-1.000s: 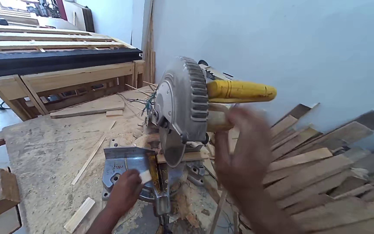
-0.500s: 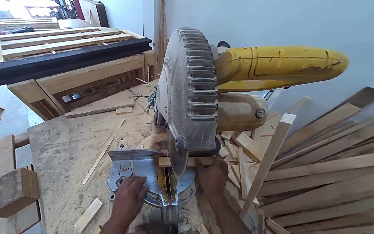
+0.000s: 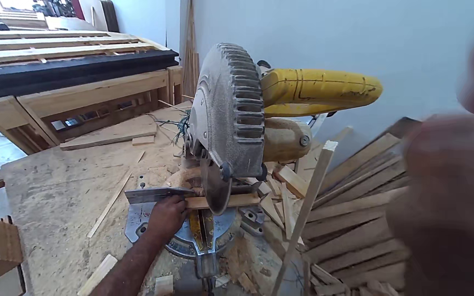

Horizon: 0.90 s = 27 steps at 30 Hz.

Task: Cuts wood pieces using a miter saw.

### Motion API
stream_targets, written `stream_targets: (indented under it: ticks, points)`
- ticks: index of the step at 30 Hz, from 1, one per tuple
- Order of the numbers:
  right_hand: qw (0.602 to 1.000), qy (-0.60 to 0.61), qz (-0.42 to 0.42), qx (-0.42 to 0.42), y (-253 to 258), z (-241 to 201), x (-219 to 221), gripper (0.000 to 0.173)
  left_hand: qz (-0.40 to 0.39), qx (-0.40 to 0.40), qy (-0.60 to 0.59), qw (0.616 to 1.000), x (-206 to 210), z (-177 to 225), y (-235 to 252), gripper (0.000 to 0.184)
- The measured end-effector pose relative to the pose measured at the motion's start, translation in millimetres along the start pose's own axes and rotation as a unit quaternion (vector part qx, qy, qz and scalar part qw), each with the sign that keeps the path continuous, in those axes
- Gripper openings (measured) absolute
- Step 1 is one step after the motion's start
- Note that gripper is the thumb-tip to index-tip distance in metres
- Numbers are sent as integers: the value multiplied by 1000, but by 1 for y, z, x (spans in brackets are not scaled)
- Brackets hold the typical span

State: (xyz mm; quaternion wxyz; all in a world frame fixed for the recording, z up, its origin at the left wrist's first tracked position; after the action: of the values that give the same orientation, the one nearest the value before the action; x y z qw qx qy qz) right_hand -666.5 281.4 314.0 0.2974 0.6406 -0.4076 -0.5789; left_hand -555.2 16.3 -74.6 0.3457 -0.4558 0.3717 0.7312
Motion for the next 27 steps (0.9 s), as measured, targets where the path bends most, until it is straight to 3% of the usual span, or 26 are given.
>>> stream_targets:
  ticks: [3,6,10,14,22,27]
  points:
    - [959,-141,-244,42,63,9,51,79,6,28,12,1000,-1,0,0,30]
    - [888,-171,-426,38,85,21,106,44,0,50,23,998,-1,3,0,29]
    - [810,-195,-548,71,88,20,134,43,-60,41,13,997,1,8,2,35]
    - [790,-188,-571,124,88,21,138,36,-101,17,-7,995,2,12,7,36]
    - [804,-205,-548,105,79,20,134,42,102,23,-31,994,-5,6,-11,24]
    - [773,-196,-596,93,36,8,129,40,70,-25,-65,995,1,-3,-5,28]
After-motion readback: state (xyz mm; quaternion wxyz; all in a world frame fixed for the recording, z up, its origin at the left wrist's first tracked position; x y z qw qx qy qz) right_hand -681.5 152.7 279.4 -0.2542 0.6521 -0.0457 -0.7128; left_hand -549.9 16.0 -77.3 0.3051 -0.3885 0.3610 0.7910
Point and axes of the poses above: each hand's wrist, its own y-axis towards the middle knuckle, its own x-axis out of the palm, z = x × y, the point moved 9 cm from there along y, towards the middle knuckle, and after that the axes turned 3 degrees about -z, right-handed, at the moved point
